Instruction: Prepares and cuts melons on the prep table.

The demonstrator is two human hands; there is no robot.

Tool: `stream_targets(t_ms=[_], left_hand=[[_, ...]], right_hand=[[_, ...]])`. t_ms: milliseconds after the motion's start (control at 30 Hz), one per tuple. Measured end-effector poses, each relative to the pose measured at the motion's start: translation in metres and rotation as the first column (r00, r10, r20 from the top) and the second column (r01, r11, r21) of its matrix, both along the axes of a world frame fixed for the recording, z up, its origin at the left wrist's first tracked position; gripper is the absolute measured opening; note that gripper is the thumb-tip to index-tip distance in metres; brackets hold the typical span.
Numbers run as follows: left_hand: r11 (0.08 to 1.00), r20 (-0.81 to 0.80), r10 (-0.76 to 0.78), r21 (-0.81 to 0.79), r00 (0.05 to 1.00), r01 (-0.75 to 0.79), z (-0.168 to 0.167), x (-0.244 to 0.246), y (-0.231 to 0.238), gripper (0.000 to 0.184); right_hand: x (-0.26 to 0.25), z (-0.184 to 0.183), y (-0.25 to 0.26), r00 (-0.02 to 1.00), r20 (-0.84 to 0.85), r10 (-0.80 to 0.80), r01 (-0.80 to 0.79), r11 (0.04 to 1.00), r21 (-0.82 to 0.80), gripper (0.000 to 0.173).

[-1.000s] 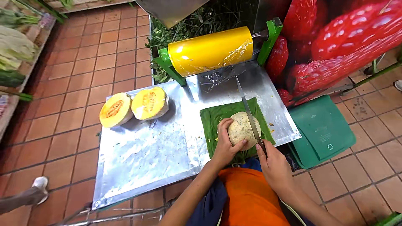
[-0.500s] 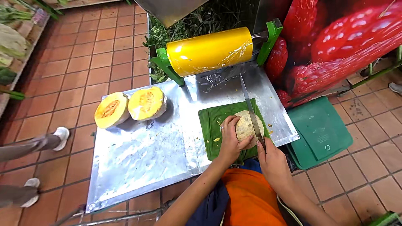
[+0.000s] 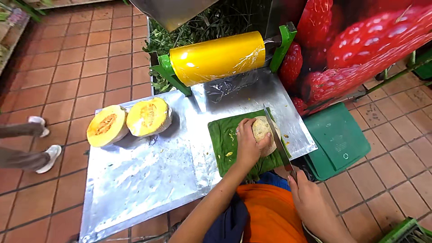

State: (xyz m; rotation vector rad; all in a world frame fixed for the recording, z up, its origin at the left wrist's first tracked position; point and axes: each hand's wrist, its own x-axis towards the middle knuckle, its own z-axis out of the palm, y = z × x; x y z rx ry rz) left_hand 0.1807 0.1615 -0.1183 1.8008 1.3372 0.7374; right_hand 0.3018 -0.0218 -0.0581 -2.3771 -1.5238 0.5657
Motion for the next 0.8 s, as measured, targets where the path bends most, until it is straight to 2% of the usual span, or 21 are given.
stream_targets(t_ms=[133, 267, 567, 667, 800], left_hand=[[0.999, -0.024, -0.038, 0.016, 0.999, 0.038, 0.001, 0.002, 0.005, 0.074], [0.998, -0.020, -0.042, 0.053, 0.999, 0.043, -0.002, 0.001, 0.002, 0.073], [1.000, 0.024, 0.023, 0.004, 0.999, -0.023, -0.001, -0.004, 0.006, 0.070], [0.999, 0.016, 0.034, -0.009, 0.999, -0.034, 0.002, 0.001, 0.000, 0.073], [0.996, 0.056, 0.085, -0.035, 0.995, -0.083, -0.001, -0.004, 0.005, 0.073]], right_hand=[[0.009, 0.010, 0.009, 0.996, -0.089, 0.012, -0.028, 0.984, -0.173, 0.040], [0.016, 0.010, 0.038, 0.977, -0.215, -0.012, -0.074, 0.919, -0.388, 0.040], [0.009, -0.018, 0.080, 0.956, -0.287, 0.057, -0.199, 0.847, -0.493, 0.040], [0.008, -0.041, 0.086, 0.953, -0.294, 0.068, -0.228, 0.800, -0.555, 0.044], [-0.010, -0.091, 0.080, 0.976, -0.219, 0.022, -0.145, 0.813, -0.564, 0.050]])
